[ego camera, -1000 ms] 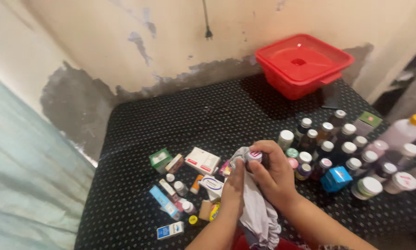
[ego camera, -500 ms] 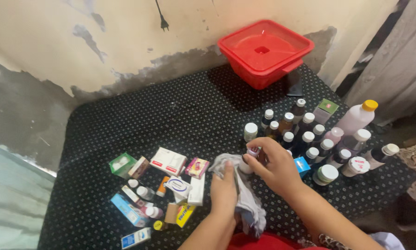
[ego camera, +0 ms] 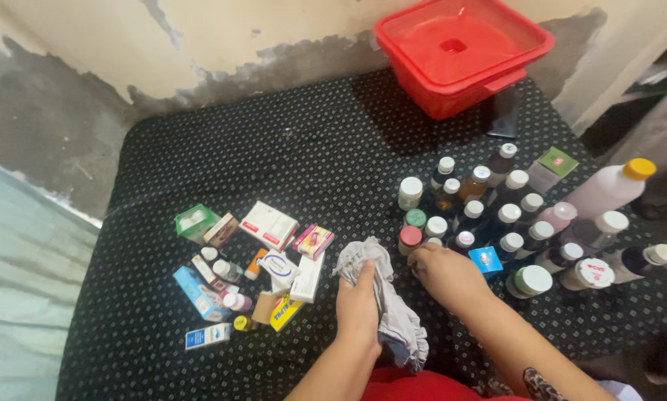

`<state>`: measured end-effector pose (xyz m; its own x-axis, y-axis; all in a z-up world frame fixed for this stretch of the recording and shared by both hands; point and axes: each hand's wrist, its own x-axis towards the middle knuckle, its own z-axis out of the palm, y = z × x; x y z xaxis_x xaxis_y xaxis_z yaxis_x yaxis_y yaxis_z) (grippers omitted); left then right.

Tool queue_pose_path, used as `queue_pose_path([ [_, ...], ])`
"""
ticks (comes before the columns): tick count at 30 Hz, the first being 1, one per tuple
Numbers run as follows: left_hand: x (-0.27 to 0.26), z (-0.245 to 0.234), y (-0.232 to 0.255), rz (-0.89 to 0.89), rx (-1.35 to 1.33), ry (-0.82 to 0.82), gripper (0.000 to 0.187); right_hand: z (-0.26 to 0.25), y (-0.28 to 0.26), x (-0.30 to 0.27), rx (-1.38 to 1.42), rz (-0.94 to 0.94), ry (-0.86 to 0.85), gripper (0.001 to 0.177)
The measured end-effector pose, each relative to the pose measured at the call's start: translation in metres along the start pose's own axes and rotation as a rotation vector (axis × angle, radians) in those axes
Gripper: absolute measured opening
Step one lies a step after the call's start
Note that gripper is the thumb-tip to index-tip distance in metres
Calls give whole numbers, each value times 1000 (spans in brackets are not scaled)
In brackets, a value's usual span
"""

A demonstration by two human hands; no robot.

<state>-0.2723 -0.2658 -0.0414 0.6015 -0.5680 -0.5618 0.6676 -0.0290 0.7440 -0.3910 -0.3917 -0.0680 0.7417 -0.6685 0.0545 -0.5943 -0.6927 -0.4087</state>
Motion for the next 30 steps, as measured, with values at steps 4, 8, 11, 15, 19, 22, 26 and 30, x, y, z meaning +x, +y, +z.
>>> queue_pose_path([
  [4,1,-11,2,33,13,-36,38,-16,-19,3,45,6,43,28],
  [8,1,-24,12,45,-36,-78,37,-27,-51,16,72,-59,64,27],
  [11,-1,-41,32,31,-56,-101,37,-26,-81,25,90,-76,59,27],
  [15,-2,-74,71,176,-40,-148,40,-12,-127,40,129,-100,-28,26],
  [19,-3,-111,103,186,-101,-8,42,15,-171,57,109,-174,-76,31],
  [22,-1,-143,129,250,-164,35,43,41,-204,67,89,-282,-69,34],
  [26,6,-187,161,316,-242,97,41,76,-249,85,46,-288,-161,33],
  [30,13,-225,181,395,-324,122,39,111,-285,97,19,-236,-134,43],
])
